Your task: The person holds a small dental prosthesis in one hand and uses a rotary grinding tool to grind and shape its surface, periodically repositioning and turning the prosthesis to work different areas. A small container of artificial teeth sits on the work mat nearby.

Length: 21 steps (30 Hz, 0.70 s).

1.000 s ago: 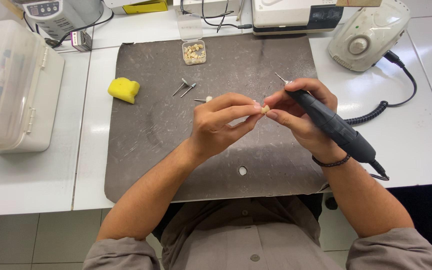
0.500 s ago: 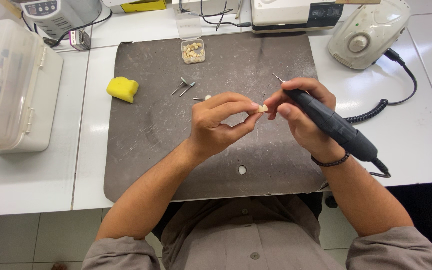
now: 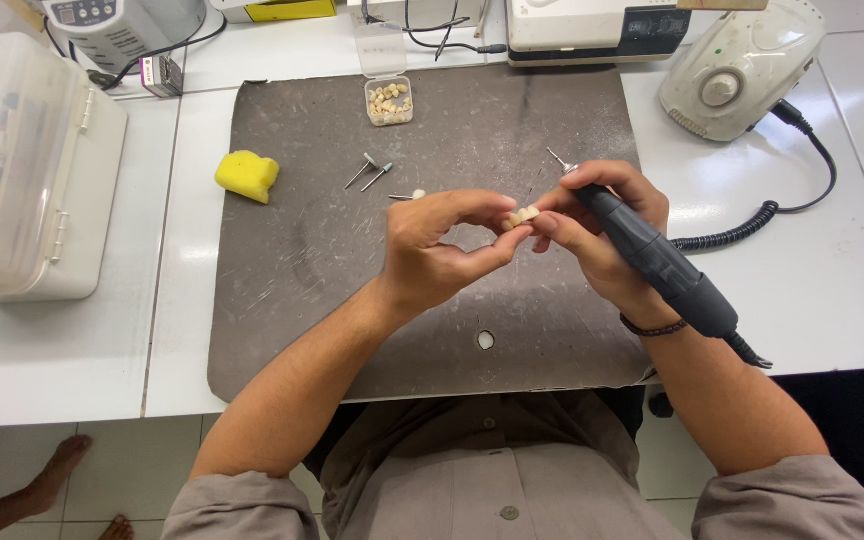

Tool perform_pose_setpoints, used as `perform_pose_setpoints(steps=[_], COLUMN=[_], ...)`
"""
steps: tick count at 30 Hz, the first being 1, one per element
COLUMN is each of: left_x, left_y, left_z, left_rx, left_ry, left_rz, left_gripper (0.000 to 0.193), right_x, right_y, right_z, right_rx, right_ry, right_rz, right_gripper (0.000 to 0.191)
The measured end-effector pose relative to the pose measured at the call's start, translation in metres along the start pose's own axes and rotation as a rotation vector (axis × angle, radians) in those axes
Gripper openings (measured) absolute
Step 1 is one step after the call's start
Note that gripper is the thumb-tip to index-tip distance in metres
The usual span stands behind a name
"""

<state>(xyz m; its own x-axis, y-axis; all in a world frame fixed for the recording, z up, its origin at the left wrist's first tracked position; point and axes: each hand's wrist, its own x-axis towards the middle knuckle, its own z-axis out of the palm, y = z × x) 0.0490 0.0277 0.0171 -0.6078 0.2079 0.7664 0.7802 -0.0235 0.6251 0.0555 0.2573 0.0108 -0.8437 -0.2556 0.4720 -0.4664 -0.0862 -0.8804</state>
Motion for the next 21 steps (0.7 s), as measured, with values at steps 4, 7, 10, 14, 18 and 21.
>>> perform_pose_setpoints(steps=[4,7,10,14,18,21], left_x=[0.0,0.0008,0.002,0.0025,0.0038,0.0057], left_y=[-0.0006,-0.0008,0.0002,0.0027,0.0025,0.001], left_z=[-0.0011,-0.0014,-0.0008,-0.0011,-0.0017,-0.0016], left_rx=[-0.007,-0.013,-0.005,-0.021,-0.003,0.002], left_ry=[-0.041,-0.063,-0.044,-0.015,-0.013,-0.029], left_rz=[-0.01,-0.025,-0.023,-0.011,-0.001,0.008], left_gripper=[0.023,0.024,0.025,0.021,0.016,0.016], right_x=[0.0015,0.0012,0.0031,0.0024,0.0031,0.0054], right_y=[-0.0008,-0.0016,-0.0014,-0.0031,-0.0042,-0.0034], right_z=[-0.0007,-0.0005,-0.0009,-0.0011,-0.0009,-0.0001], right_rx=[0.046,0.018,0.003,0.012,0.026,0.034], right_ry=[-0.015,-0.009,-0.024,-0.029,-0.015,-0.029], right_rz=[0.004,0.003,-0.018,-0.023,-0.012,-0.044], right_gripper=[0.039,0.039,0.039,0.04,0.04,0.042])
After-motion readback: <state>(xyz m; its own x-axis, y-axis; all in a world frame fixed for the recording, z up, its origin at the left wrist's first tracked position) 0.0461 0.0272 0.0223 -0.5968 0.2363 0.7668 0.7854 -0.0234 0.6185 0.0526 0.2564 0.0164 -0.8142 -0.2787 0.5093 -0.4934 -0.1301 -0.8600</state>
